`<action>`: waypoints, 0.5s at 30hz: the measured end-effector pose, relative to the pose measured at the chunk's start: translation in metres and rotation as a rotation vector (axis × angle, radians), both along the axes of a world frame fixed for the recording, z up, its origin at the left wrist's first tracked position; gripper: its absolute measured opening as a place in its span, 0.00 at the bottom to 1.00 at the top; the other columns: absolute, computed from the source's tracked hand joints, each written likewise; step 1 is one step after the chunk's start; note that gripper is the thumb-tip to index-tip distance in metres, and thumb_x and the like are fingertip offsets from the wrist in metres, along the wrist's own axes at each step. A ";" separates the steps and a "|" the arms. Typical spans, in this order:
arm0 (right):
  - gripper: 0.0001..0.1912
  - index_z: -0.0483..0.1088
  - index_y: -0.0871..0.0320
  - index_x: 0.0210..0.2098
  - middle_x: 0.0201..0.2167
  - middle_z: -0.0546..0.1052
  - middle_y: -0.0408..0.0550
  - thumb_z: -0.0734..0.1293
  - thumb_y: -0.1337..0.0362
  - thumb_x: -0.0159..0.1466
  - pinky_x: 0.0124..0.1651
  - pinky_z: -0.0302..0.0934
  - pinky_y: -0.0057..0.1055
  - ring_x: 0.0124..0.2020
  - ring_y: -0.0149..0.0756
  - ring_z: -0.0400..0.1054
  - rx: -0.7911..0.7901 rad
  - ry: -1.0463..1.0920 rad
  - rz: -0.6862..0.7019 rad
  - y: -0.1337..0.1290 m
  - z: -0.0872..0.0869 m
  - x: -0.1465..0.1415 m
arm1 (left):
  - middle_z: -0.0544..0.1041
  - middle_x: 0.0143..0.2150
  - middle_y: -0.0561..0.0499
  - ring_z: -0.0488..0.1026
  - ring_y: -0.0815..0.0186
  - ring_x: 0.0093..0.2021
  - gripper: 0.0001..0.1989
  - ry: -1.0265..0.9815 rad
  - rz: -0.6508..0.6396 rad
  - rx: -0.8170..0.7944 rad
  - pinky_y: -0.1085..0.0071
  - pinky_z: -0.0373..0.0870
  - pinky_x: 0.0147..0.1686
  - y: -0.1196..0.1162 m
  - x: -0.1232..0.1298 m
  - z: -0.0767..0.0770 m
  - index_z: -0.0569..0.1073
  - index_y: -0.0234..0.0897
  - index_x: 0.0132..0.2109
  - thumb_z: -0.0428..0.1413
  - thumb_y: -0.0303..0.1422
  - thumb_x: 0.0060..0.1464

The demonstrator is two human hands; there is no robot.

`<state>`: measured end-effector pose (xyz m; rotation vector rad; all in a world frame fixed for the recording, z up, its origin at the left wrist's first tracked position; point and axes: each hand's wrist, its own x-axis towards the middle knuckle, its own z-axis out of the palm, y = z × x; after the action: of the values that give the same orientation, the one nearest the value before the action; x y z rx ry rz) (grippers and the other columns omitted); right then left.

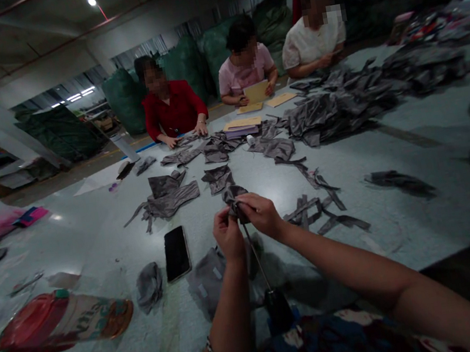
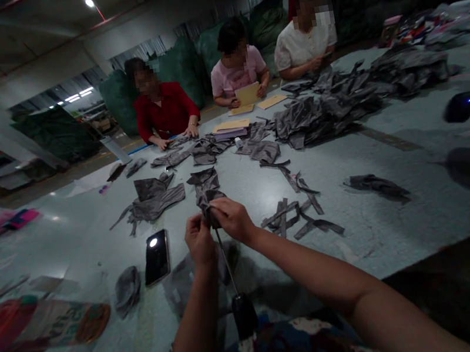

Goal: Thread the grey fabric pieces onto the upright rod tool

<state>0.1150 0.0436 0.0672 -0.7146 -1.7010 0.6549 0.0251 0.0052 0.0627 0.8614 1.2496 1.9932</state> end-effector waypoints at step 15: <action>0.14 0.69 0.62 0.25 0.18 0.69 0.40 0.66 0.56 0.48 0.23 0.56 0.24 0.19 0.25 0.60 -0.774 0.328 0.249 0.063 0.010 -0.005 | 0.66 0.18 0.57 0.63 0.76 0.18 0.13 -0.284 -0.235 -0.189 0.80 0.59 0.19 0.066 -0.027 0.024 0.64 0.33 0.26 0.61 0.32 0.35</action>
<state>0.1097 0.1070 0.0772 -0.8628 -1.2157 1.5587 -0.0014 0.0715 0.0863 0.5799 1.0978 1.7105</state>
